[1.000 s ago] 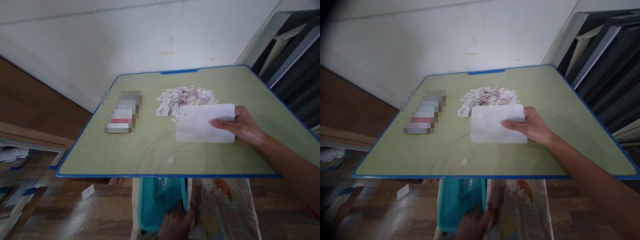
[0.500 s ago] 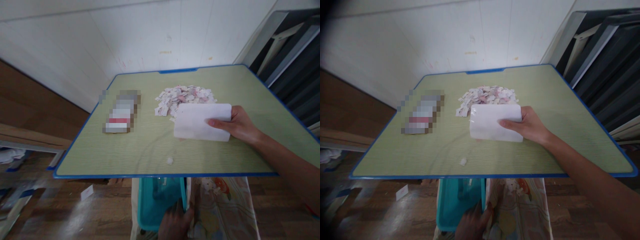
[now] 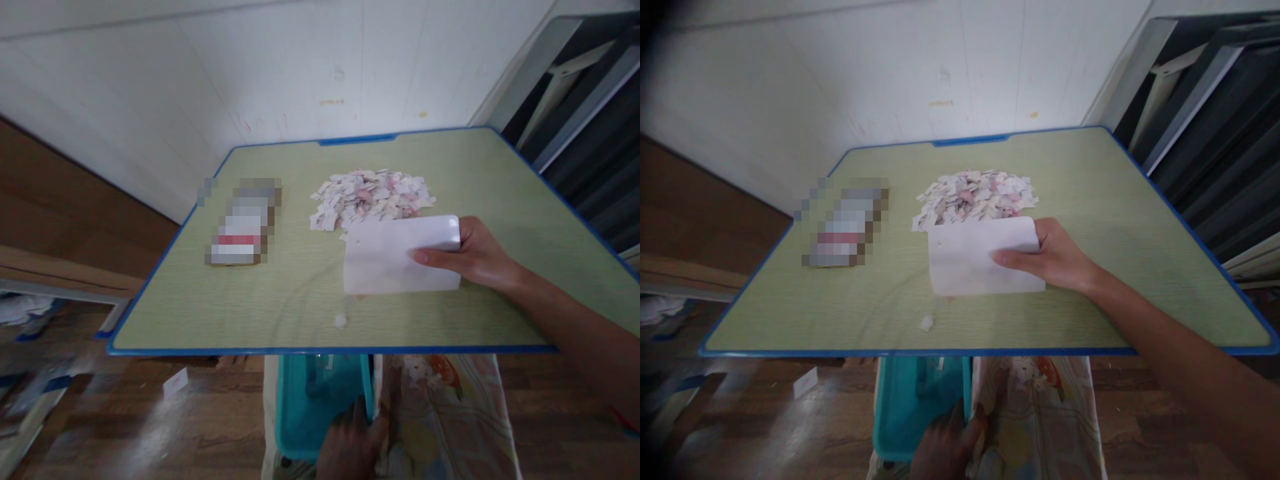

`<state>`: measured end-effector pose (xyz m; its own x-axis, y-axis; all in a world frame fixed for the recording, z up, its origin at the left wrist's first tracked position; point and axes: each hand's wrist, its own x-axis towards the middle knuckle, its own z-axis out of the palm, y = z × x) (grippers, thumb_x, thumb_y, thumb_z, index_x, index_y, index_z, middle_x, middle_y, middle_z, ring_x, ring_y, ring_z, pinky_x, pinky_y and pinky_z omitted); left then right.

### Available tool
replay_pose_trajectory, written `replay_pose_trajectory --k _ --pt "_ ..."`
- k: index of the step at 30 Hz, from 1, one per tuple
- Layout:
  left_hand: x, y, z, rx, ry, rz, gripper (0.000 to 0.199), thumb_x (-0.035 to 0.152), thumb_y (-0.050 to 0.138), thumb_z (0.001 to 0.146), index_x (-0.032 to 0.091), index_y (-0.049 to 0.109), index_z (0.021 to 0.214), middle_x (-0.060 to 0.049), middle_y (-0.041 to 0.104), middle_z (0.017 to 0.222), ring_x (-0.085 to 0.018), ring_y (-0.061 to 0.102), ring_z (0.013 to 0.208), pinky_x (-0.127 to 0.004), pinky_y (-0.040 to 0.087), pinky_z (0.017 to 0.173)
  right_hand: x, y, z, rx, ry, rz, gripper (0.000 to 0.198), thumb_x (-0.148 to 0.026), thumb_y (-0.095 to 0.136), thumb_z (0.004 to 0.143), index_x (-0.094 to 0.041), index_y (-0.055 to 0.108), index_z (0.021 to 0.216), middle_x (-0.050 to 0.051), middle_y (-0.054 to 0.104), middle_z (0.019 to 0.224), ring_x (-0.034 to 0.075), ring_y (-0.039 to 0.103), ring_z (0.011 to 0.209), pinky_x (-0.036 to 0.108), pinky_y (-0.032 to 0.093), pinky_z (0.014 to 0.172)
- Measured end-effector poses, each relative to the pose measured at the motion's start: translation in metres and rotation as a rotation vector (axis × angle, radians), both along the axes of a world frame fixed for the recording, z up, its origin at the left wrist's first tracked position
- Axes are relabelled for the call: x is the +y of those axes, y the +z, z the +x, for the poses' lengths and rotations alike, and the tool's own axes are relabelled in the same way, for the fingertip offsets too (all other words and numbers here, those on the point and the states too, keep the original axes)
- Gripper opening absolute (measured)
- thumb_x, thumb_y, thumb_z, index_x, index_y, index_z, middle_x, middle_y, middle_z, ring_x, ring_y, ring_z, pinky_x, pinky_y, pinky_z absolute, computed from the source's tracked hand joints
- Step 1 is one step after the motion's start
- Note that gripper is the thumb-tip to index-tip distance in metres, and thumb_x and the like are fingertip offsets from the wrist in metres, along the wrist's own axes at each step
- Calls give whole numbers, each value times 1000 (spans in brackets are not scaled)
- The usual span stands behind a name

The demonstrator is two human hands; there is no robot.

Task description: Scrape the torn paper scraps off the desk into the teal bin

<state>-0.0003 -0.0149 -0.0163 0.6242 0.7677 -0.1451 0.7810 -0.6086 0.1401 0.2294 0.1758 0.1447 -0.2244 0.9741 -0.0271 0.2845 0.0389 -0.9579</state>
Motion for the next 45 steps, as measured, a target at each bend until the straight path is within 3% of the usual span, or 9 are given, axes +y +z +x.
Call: replay_pose_trajectory --k 6,14,18,21,27,30,34,41,45 --pt "0 1 0 14 -1 10 47 18 55 67 25 39 110 -5 57 80 -19 56 60 -28 46 47 0 1 11 17 -112 13 10 -26 66 57 -24 65 67 -3 65 67 10 57 50 20 45 43" --pt "0 3 0 4 -8 -27 47 29 57 65 23 41 109 -8 57 85 -20 56 62 -29 46 48 -1 3 1 -15 50 -55 15 -28 65 57 -24 65 71 -3 64 66 10 58 52 21 47 47" --pt "1 4 0 30 -22 -18 43 21 55 68 24 41 108 -6 58 82 -19 56 62 -28 45 49 -1 3 2 8 -25 -19 16 -29 65 57 -24 65 71 -3 65 69 12 58 55 22 47 47" --pt "1 5 0 25 -2 -13 43 25 57 67 24 42 107 -6 58 81 -20 56 62 -29 46 48 0 0 5 -9 -62 -8 16 -29 66 56 -23 65 70 -2 65 68 12 58 55 22 46 47" --pt "1 5 1 30 -3 -25 50 25 58 65 24 39 111 -7 58 84 -20 56 59 -28 45 46 7 -4 13 67 -300 59 19 -28 67 54 -19 63 71 -2 63 68 9 54 50 19 42 43" --pt "1 3 1 11 -11 -37 51 28 58 64 23 39 110 -8 57 85 -21 56 64 -30 46 49 8 -2 17 76 -309 21 18 -26 67 54 -17 62 68 -2 62 64 8 52 48 18 40 41" --pt "1 2 1 -2 -1 -81 54 32 61 61 22 40 110 -9 57 86 -22 56 64 -30 46 49 7 -2 18 113 -357 54 25 -27 66 56 -15 62 77 3 64 77 11 55 55 21 43 47" --pt "1 4 1 13 -1 -70 46 20 52 69 24 37 113 -8 57 85 -20 56 64 -29 46 50 7 -4 16 97 -302 -7 21 -27 66 56 -18 64 75 -1 64 71 10 55 53 19 42 46" --pt "1 4 1 19 1 -49 47 18 51 70 25 36 113 -7 57 83 -19 56 63 -29 46 51 7 -3 14 84 -324 50 26 -28 65 58 -19 63 83 1 65 79 10 56 57 19 43 48"
